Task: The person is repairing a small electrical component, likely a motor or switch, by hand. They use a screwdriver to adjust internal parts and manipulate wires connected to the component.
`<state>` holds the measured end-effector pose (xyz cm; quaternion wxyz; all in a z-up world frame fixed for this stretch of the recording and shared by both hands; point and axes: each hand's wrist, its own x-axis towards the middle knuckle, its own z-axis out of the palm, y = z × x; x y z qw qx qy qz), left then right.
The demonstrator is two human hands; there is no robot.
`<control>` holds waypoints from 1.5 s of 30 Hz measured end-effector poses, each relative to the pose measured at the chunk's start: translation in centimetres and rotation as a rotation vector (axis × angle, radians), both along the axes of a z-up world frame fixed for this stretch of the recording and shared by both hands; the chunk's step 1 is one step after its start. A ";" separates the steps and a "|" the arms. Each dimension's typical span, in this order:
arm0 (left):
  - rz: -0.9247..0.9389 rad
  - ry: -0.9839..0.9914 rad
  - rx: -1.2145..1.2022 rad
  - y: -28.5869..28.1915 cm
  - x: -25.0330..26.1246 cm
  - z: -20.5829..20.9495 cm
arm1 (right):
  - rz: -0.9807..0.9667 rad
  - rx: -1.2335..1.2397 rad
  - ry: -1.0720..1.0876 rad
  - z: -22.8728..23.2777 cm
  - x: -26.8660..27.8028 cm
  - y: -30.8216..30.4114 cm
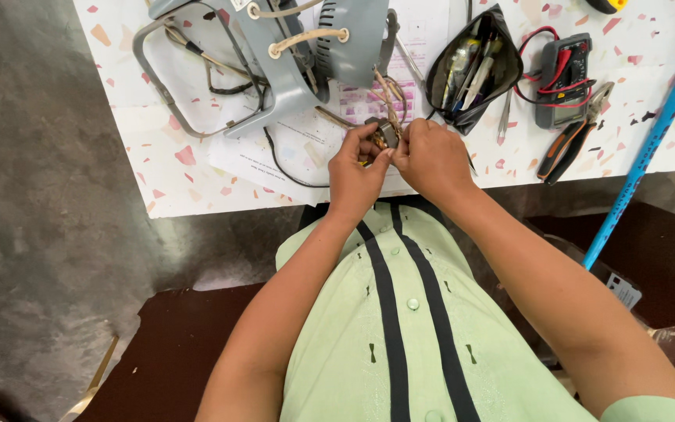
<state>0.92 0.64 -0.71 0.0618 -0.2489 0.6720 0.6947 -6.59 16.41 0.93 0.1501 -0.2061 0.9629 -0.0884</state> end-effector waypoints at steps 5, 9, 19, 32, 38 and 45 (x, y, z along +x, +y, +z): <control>0.038 -0.012 -0.029 0.2 0.3 -0.6 | -0.010 -0.082 -0.023 -1.3 0.8 0.2; 0.048 -0.025 -0.024 0.1 0.3 -0.2 | -0.009 -0.121 -0.037 -1.3 0.7 0.6; 0.021 0.012 -0.031 0.4 0.6 -0.1 | -0.231 -0.190 -0.235 -0.7 1.4 0.5; 0.032 -0.015 -0.036 0.0 0.5 0.1 | -0.204 -0.247 -0.139 -1.7 2.6 0.5; 0.003 -0.034 0.015 -1.1 0.8 -0.5 | -0.140 -0.474 0.005 -1.5 4.1 0.4; -0.018 -0.109 0.052 -4.4 2.2 0.1 | -0.306 -0.752 -0.094 0.5 4.2 0.1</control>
